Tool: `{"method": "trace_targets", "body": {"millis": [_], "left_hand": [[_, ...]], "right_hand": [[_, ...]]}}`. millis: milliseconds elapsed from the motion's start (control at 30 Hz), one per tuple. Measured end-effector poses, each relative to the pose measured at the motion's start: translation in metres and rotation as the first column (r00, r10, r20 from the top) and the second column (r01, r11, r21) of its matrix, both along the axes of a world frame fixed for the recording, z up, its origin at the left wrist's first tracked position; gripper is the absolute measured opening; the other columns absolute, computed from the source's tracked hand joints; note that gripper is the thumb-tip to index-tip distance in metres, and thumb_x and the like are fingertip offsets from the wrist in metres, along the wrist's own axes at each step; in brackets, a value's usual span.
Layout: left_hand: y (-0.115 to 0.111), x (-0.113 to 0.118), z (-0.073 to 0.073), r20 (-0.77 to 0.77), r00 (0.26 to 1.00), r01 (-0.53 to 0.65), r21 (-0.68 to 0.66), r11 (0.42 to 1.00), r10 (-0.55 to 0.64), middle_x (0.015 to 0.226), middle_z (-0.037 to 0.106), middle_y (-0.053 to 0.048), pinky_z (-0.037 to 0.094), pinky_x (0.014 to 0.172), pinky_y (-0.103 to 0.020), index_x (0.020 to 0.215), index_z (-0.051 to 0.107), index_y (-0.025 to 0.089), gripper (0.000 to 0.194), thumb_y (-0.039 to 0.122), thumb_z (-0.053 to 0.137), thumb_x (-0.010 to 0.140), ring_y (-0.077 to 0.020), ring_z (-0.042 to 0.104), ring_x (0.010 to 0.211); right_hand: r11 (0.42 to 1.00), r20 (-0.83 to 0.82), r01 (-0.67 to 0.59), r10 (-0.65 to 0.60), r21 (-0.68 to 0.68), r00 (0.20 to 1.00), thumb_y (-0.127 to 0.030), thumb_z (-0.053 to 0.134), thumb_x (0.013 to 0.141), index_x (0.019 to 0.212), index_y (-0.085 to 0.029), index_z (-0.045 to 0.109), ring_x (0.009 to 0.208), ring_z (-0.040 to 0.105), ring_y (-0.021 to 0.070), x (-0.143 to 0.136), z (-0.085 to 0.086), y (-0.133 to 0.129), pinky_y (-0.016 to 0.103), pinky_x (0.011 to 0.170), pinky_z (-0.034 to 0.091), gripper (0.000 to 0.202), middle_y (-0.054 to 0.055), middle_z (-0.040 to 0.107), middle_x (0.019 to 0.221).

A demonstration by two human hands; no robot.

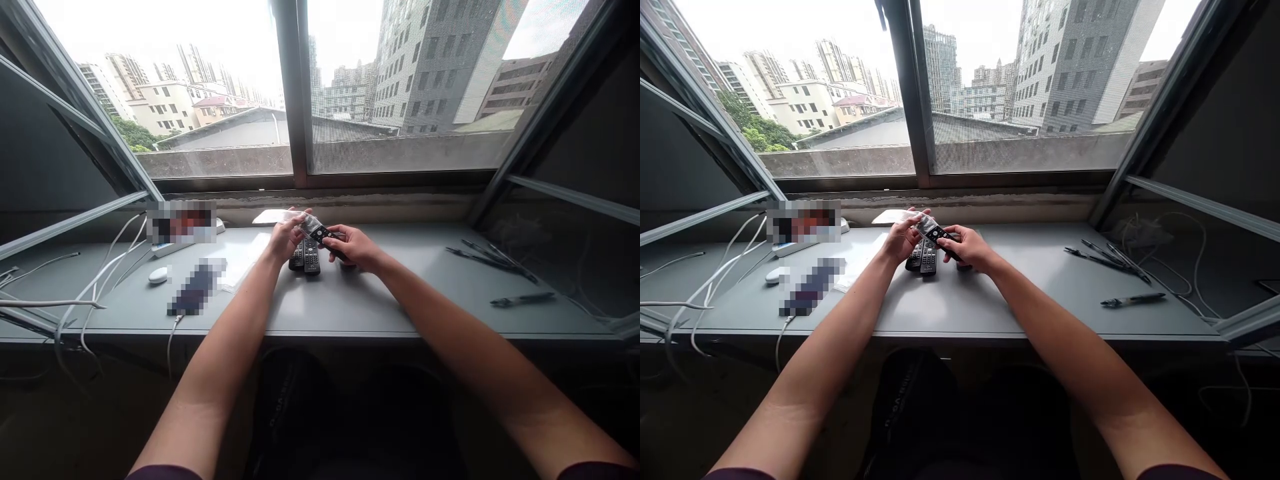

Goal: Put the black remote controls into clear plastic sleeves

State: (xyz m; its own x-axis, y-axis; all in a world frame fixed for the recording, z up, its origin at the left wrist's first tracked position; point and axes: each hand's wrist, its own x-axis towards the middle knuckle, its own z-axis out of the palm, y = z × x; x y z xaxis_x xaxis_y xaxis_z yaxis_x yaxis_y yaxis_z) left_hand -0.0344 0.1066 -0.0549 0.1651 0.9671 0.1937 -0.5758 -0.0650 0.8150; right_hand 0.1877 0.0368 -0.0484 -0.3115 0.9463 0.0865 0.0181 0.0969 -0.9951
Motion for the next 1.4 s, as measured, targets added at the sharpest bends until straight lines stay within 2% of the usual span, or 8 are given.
{"method": "trace_targets", "body": {"millis": [100,267,600,733,833,1067,1267,1400], "left_hand": [[0.001,0.002,-0.002,-0.043,0.999,-0.010,0.021,1.000,0.011,0.134,0.077,-0.012,0.065,0.088,-0.033,0.141,0.061,0.021,0.071,0.019,0.095,0.079,-0.0254,0.079,0.113],[-0.001,0.005,-0.004,-0.179,0.981,0.094,0.070,0.993,-0.080,0.128,0.079,-0.016,0.063,0.092,-0.029,0.117,0.077,0.012,0.042,0.026,0.095,0.082,-0.0237,0.078,0.110],[-0.013,0.015,-0.001,-0.184,0.965,0.193,0.022,0.981,-0.186,0.110,0.083,-0.017,0.063,0.096,-0.040,0.116,0.079,0.012,0.047,0.025,0.100,0.076,-0.0316,0.081,0.103],[-0.010,0.016,0.002,-0.027,0.996,0.083,-0.019,0.996,-0.084,0.124,0.080,-0.017,0.065,0.094,-0.037,0.122,0.072,0.016,0.043,0.034,0.092,0.088,-0.0307,0.078,0.117],[-0.008,0.013,0.003,0.049,0.998,0.037,-0.012,0.999,-0.037,0.135,0.077,-0.013,0.064,0.095,-0.036,0.131,0.064,0.023,0.046,0.029,0.088,0.092,-0.0281,0.075,0.127],[-0.016,0.016,0.002,-0.075,0.985,0.159,0.015,0.987,-0.157,0.132,0.078,-0.017,0.062,0.101,-0.037,0.122,0.070,0.018,0.037,0.026,0.089,0.091,-0.0278,0.077,0.121],[-0.007,0.014,0.002,0.044,0.999,-0.020,0.000,1.000,0.020,0.128,0.079,-0.016,0.063,0.103,-0.040,0.117,0.070,0.016,0.027,0.020,0.084,0.094,-0.0281,0.078,0.119],[-0.004,0.013,0.003,0.107,0.988,-0.109,-0.037,0.993,0.112,0.133,0.078,-0.015,0.062,0.108,-0.042,0.124,0.071,0.016,0.028,0.020,0.079,0.098,-0.0281,0.076,0.125]], "right_hand": [[1.000,0.024,0.017,-0.017,0.011,1.000,-0.041,0.088,0.093,0.133,-0.022,0.064,0.067,0.075,0.0160,-0.001,-0.001,0.000,0.016,0.038,0.037,0.051,0.012,0.084,0.113],[0.998,0.035,0.042,-0.044,0.054,0.998,-0.040,0.083,0.098,0.141,-0.021,0.061,0.070,0.076,0.0167,-0.003,-0.003,0.001,0.016,0.037,0.038,0.052,0.012,0.083,0.115],[0.992,0.052,0.070,-0.076,0.103,0.996,-0.049,0.084,0.095,0.147,-0.024,0.059,0.070,0.077,0.0178,-0.003,-0.009,0.003,0.016,0.038,0.041,0.063,0.007,0.082,0.100],[0.994,0.035,0.054,-0.058,0.098,0.998,-0.050,0.084,0.094,0.143,-0.023,0.061,0.067,0.077,0.0168,-0.005,-0.012,0.005,0.016,0.038,0.040,0.062,0.006,0.081,0.096],[0.994,0.030,0.033,-0.036,0.107,0.999,-0.050,0.085,0.093,0.144,-0.022,0.060,0.064,0.075,0.0164,-0.006,-0.013,0.005,0.016,0.036,0.040,0.063,0.006,0.082,0.094],[0.990,-0.068,0.077,-0.070,0.119,0.995,-0.041,0.092,0.087,0.143,-0.021,0.061,0.076,0.080,0.0221,-0.010,-0.011,0.000,0.019,0.035,0.045,0.067,0.011,0.081,0.112],[0.993,-0.144,0.075,-0.062,0.087,0.988,-0.030,0.091,0.089,0.116,-0.017,0.072,0.079,0.079,0.0194,-0.009,-0.009,0.006,0.028,0.060,0.068,0.036,0.010,0.080,0.109],[0.999,-0.079,0.027,-0.024,0.029,0.997,-0.028,0.088,0.093,0.102,-0.015,0.072,0.062,0.073,0.0152,-0.007,-0.007,0.005,0.025,0.048,0.062,0.023,0.009,0.080,0.091]]}}
